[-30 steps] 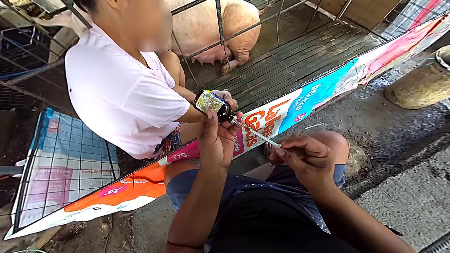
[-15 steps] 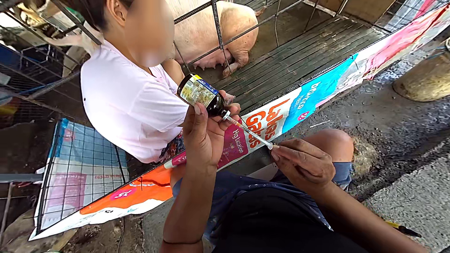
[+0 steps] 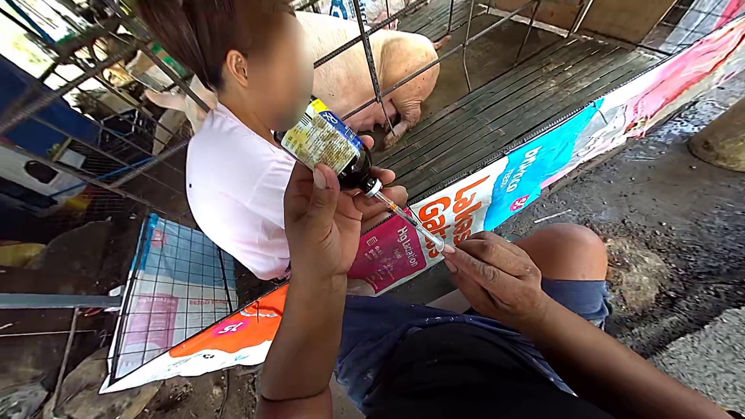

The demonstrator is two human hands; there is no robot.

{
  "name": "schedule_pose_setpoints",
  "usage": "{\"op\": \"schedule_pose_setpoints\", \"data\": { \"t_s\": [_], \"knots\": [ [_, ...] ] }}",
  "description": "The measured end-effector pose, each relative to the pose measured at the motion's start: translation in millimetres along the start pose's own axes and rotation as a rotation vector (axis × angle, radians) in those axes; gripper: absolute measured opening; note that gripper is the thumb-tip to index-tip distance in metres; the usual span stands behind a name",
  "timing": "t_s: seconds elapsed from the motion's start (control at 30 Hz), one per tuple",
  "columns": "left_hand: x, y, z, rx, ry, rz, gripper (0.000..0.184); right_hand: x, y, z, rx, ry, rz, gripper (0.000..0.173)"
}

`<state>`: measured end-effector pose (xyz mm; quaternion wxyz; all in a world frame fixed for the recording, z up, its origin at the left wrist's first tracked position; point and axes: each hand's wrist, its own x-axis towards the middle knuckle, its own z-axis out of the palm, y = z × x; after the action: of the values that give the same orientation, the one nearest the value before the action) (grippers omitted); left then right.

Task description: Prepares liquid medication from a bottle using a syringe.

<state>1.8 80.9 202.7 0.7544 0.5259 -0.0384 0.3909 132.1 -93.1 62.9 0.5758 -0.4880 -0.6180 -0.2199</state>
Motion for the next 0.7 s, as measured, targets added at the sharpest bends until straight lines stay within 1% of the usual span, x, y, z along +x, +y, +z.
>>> {"op": "schedule_pose_setpoints", "data": {
  "t_s": [0.3,0.47,0.7],
  "knots": [
    [18,29,24,0.117,-0.114,0.081,0.035,19,0,9,-0.004,0.062,-0.09,0.029],
    [20,32,29,0.114,-0.116,0.082,0.038,22,-2,6,-0.008,0.065,-0.096,0.03],
    [20,31,29,0.109,-0.12,0.081,0.035,22,-2,3,0.002,0.067,-0.088,0.031]
  ]
}}
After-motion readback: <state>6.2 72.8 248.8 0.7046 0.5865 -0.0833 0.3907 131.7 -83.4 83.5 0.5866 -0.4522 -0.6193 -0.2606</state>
